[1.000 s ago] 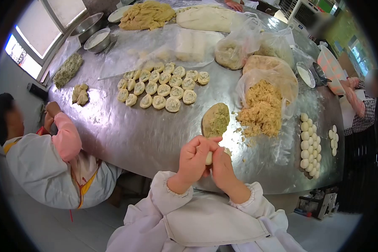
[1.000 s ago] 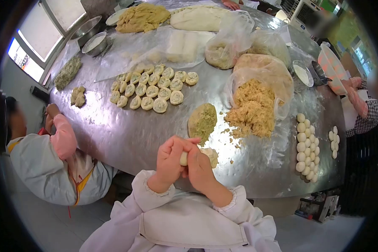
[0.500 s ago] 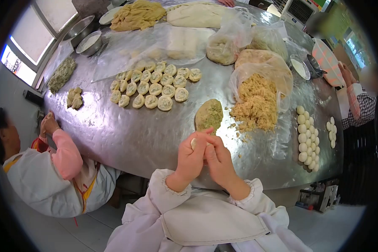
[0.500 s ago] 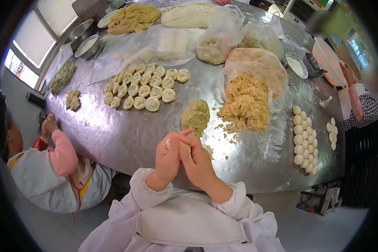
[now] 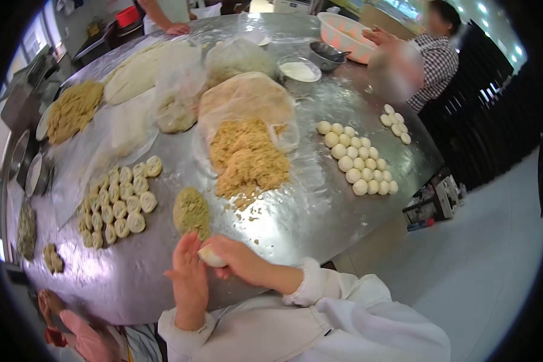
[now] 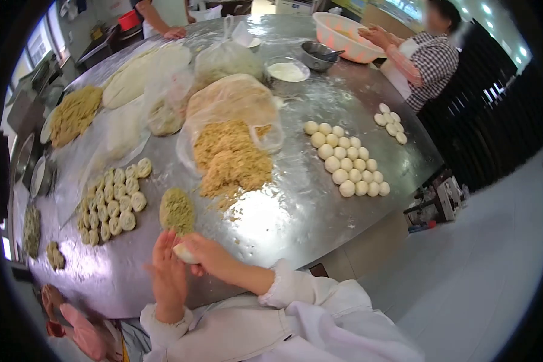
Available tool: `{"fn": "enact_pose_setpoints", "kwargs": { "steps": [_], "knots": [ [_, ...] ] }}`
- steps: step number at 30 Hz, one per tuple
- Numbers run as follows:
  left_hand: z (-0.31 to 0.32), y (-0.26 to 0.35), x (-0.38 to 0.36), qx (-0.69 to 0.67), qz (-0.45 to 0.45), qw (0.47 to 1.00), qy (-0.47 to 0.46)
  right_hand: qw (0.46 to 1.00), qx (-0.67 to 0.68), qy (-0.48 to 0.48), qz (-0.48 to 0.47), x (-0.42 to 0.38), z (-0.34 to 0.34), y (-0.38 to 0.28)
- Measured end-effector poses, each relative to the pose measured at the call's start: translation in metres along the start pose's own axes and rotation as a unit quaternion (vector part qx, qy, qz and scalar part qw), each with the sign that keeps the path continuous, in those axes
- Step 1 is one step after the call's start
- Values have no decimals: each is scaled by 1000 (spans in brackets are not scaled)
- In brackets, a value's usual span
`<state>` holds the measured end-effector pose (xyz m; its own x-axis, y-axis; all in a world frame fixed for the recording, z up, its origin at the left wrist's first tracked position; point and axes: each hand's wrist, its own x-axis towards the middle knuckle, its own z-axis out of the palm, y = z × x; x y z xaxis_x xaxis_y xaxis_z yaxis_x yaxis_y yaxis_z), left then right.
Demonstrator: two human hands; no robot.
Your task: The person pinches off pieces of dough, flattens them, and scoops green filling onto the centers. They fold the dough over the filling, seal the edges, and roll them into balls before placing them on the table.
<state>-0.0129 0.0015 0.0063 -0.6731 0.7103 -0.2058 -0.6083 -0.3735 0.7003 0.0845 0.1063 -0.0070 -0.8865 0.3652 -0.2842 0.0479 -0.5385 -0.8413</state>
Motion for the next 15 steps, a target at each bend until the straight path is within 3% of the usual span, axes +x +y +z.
{"fn": "enact_pose_setpoints", "kwargs": {
  "steps": [2, 3, 5, 6, 8, 9, 12, 15],
  "knots": [
    [-30, 19, -11, 139, -24, 985, -101, 997, 56, 30, -33, -16, -43, -21],
    [-42, 30, -21, 147, -37, 979, -139, 992, 25, 82, -88, -22, -73, -31],
    [-68, 55, -47, 141, -100, 968, -184, 957, 171, 194, -129, -44, -126, -78],
    [-86, 69, -63, 129, -148, 962, -191, 951, 100, 230, -179, -55, -168, -94],
    [-145, 111, -100, 240, -377, 880, -161, 879, -104, 443, -144, -74, -230, -135],
    [-156, 123, -109, 284, -448, 836, -142, 735, -384, 541, -141, -80, -260, -153],
    [-140, 125, -85, 360, -427, 826, -73, 625, -523, 579, 35, -95, -320, -197],
    [-122, 117, -55, 423, -328, 844, -16, 554, -587, 583, 89, -82, -368, -201]
  ]
}}
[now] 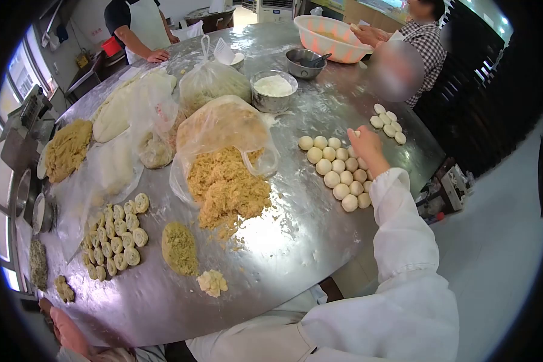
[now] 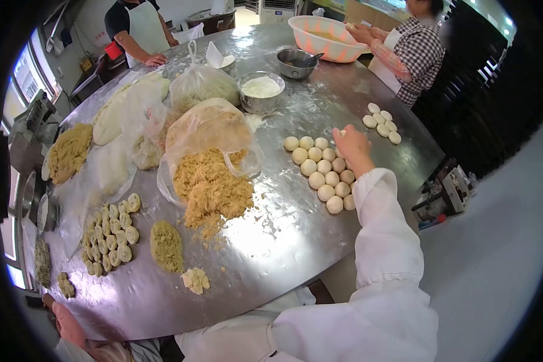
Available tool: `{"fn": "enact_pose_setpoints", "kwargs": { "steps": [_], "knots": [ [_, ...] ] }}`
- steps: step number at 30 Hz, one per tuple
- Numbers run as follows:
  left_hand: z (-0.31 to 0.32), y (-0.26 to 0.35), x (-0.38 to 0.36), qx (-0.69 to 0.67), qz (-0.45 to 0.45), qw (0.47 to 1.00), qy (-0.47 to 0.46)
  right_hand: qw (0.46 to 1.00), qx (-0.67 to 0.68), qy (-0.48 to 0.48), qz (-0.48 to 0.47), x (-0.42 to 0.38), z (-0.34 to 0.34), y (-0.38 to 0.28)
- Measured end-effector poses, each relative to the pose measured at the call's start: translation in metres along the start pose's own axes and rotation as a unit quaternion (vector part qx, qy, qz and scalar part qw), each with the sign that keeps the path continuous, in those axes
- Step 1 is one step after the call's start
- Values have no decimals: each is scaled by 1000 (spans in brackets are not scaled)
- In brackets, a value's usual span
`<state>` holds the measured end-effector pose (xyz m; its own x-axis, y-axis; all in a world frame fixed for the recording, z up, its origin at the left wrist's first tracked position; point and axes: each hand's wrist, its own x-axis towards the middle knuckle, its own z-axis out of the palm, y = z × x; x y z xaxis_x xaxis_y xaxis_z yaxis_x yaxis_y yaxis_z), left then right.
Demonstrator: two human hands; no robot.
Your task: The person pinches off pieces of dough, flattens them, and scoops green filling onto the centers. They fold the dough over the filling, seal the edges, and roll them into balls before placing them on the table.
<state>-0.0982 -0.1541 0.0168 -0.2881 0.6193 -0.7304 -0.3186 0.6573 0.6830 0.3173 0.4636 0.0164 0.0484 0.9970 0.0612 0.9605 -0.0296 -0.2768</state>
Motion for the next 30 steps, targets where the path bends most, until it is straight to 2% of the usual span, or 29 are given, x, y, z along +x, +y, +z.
{"fn": "enact_pose_setpoints", "kwargs": {
  "steps": [2, 5, 10, 17, 21, 24, 30],
  "knots": [
    [-1, 13, 12, 25, 30, 997, 61, 998, -60, 13, -13, 9, 7, -3],
    [-6, 27, 23, 59, 63, 988, 130, 994, -89, -52, -34, 15, 13, -13],
    [-25, 42, 30, 103, 97, 967, 214, 994, -73, -83, 11, 29, 43, -5],
    [-55, 49, 41, 149, 124, 941, 278, 992, -64, -107, 35, 16, 32, -7],
    [-70, 52, 47, 171, 140, 925, 308, 994, -50, -90, 46, 21, 43, 2],
    [-80, 50, 44, 183, 147, 915, 327, 995, -57, -44, 74, 15, 35, -7],
    [-103, 41, 41, 200, 156, 896, 365, 989, -104, -90, 52, 17, 24, -10]
  ]
}}
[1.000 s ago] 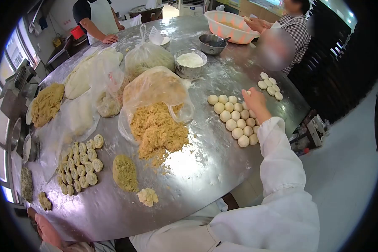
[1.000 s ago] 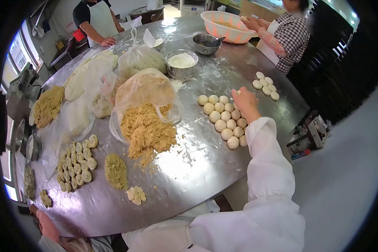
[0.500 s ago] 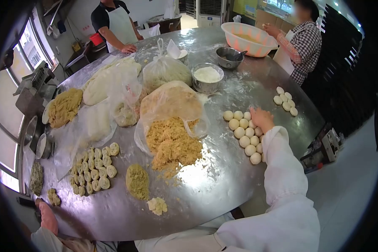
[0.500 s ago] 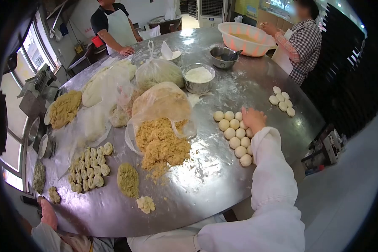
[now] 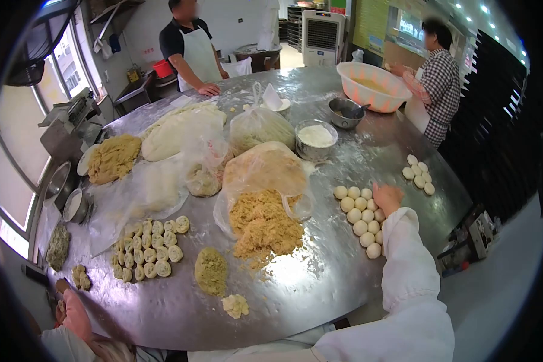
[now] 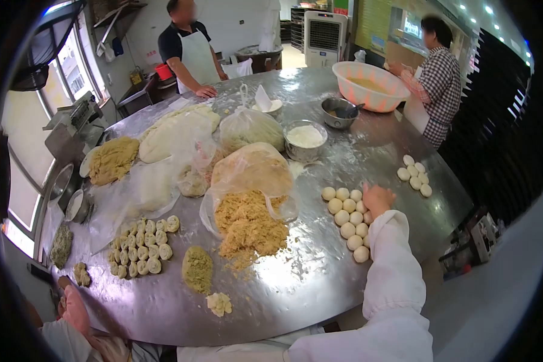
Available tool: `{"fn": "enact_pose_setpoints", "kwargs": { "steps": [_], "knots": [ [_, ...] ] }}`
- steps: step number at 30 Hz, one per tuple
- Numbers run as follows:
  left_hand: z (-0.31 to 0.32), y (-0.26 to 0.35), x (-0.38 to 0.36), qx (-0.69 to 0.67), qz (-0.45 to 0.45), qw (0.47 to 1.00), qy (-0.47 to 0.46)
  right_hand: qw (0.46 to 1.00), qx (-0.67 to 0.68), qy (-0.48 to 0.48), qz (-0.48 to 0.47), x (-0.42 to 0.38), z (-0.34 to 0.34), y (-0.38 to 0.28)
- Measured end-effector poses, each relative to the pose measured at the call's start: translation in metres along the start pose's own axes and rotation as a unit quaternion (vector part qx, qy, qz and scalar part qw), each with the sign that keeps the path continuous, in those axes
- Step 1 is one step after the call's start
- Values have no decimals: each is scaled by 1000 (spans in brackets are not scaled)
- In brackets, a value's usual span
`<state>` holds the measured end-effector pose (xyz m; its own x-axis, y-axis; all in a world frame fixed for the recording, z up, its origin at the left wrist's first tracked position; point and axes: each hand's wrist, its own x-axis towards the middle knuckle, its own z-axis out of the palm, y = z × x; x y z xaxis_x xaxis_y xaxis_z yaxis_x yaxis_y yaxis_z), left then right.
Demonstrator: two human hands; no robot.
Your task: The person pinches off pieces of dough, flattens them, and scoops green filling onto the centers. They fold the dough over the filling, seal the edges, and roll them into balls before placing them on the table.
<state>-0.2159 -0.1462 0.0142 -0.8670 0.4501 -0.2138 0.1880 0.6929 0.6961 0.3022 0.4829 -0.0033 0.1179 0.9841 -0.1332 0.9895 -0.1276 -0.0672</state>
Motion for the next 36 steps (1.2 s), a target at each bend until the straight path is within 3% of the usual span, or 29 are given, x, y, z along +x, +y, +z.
{"fn": "enact_pose_setpoints", "kwargs": {
  "steps": [3, 9, 15, 18, 25, 36],
  "knots": [
    [-10, -12, 0, 11, 0, 1000, 22, 997, -22, 51, -47, 7, 13, 3],
    [-40, -41, 11, 54, 3, 995, 80, 999, 9, 51, 14, -15, 1, -15],
    [-100, -87, 44, 125, 6, 977, 174, 983, 41, 174, -45, -55, -5, -11],
    [-129, -109, 60, 167, -20, 960, 223, 949, 82, 286, -100, -73, -6, -4],
    [-177, -147, 76, 215, -64, 935, 275, 934, 155, 262, -189, -124, -9, -12],
    [-183, -185, 69, 234, -84, 927, 281, 864, 314, 202, -339, -185, 29, -61]
  ]
}}
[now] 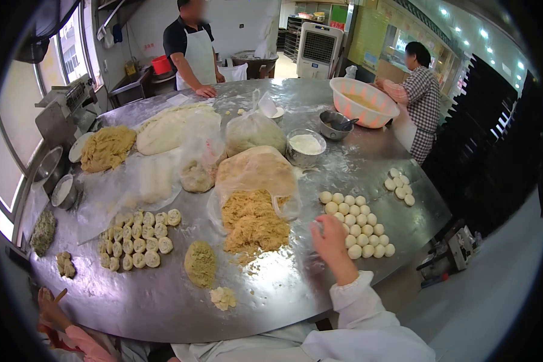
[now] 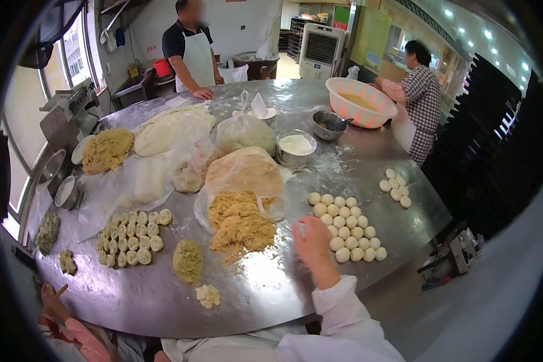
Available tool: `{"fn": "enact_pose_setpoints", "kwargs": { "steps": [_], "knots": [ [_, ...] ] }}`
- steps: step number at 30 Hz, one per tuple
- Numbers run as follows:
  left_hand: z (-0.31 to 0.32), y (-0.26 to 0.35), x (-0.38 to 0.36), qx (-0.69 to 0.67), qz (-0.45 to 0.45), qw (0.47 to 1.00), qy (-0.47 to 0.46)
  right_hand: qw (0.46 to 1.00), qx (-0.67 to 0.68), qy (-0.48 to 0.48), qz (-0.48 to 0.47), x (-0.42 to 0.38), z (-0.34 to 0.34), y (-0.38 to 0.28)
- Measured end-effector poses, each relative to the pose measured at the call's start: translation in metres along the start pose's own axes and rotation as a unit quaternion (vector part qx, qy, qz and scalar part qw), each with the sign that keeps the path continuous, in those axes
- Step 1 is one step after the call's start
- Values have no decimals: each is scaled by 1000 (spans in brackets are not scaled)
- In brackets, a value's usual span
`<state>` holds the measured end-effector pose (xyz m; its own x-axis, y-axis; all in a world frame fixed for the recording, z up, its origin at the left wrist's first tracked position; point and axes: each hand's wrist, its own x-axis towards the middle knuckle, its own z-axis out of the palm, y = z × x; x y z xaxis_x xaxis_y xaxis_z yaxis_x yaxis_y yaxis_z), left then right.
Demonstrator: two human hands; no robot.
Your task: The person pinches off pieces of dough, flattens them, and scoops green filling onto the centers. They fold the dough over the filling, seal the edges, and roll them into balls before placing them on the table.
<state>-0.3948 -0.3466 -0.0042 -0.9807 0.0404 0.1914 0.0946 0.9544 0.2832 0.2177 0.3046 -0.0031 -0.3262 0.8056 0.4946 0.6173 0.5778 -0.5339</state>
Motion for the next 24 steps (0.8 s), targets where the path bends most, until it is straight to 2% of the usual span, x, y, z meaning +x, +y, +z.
{"fn": "enact_pose_setpoints", "kwargs": {
  "steps": [7, 11, 13, 15, 16, 17, 19, 20, 21, 23, 24],
  "knots": [
    [17, 12, -3, 30, 15, 999, -23, 999, 36, -29, 4, -25, 5, -56],
    [40, 29, -5, 41, 86, 994, -61, 994, 82, -60, 40, -47, 15, -63],
    [53, 77, -24, 27, 176, 979, -96, 985, 117, -103, 76, -54, 18, -64],
    [61, 153, -63, -57, 324, 937, -116, 986, 110, -101, 67, -56, 18, -68],
    [70, 195, -95, -240, 433, 868, -39, 985, 115, -107, 69, -56, 19, -70],
    [98, 209, -100, -158, 501, 851, 1, 984, 122, -113, 71, -57, 21, -71],
    [55, 295, -170, -249, 456, 834, -186, 976, 145, -135, 89, -57, 22, -77],
    [75, 304, -167, -436, 332, 731, -406, 972, 156, -144, 98, -56, 21, -80],
    [96, 311, -165, -572, 170, 549, -585, 972, 155, -151, 96, -57, 21, -82],
    [84, 342, -190, -380, 376, 669, -517, 970, 150, -169, 90, -59, 20, -85],
    [82, 354, -198, -270, 467, 704, -463, 970, 150, -170, 90, -61, 21, -86]
  ]
}}
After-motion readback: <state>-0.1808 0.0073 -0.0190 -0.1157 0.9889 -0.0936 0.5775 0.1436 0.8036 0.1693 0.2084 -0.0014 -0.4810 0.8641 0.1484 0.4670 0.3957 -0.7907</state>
